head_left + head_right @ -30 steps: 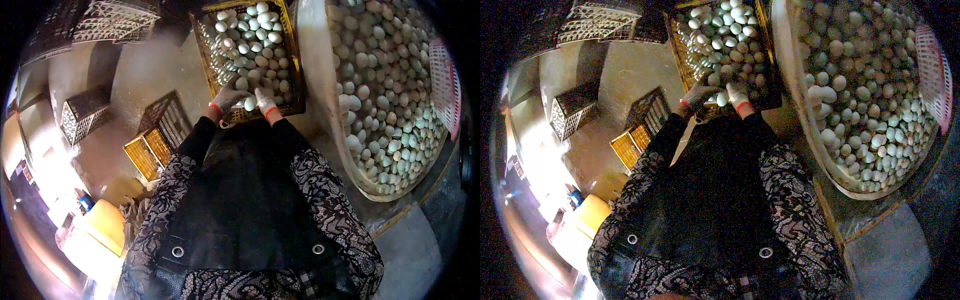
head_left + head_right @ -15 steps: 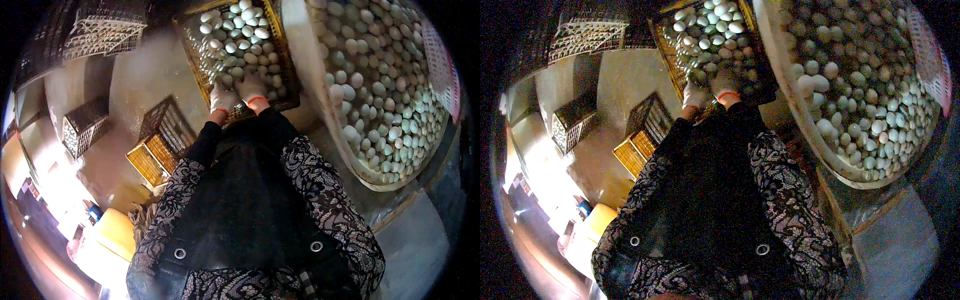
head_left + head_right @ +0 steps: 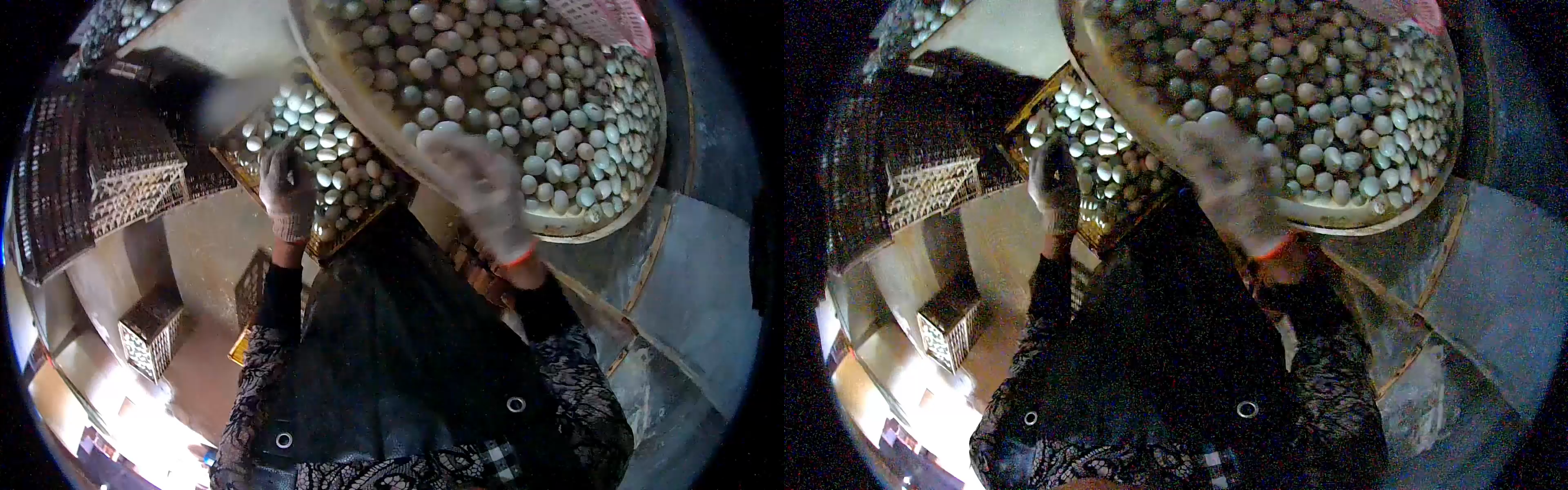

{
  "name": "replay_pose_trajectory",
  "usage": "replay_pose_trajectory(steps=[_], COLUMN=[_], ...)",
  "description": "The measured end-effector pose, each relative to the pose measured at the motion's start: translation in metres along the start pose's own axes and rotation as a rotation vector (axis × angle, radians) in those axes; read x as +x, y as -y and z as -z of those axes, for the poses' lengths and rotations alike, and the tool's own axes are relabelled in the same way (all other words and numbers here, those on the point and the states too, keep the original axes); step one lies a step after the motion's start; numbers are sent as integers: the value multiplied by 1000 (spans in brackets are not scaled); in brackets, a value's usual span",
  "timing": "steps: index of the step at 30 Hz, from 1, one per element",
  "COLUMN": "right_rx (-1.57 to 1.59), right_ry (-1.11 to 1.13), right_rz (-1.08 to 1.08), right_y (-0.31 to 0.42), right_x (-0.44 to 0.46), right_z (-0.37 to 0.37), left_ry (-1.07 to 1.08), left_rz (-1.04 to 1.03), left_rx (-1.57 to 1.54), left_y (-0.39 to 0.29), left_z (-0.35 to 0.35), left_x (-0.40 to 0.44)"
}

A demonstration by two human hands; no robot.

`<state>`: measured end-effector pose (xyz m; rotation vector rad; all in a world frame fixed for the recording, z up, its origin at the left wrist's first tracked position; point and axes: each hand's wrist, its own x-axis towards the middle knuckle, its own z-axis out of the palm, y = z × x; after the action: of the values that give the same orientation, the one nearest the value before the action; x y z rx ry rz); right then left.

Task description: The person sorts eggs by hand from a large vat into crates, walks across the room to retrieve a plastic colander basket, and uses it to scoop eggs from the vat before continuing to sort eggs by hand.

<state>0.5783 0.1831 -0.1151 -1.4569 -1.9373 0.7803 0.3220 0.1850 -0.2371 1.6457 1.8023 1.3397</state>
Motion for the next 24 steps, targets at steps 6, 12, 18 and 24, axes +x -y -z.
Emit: replay_pose_trajectory(steps=[6, 12, 18, 24], right_rx=[205, 228, 542, 732], right_ry=[113, 205, 96, 94], right_rz=[-600, -589, -660, -517], right_y=[-106, -136, -216, -211], right_x=[-24, -15, -12, 0], right_z=[61, 28, -9, -17], left_ry=[762, 1300, 1359, 1277], left_rz=[-144, -435, -149, 53], left_rx=[-173, 384, 322, 68], left_y=[-124, -73, -75, -80], left_z=[-52, -175, -185, -192], left_x=[67, 71, 72, 66])
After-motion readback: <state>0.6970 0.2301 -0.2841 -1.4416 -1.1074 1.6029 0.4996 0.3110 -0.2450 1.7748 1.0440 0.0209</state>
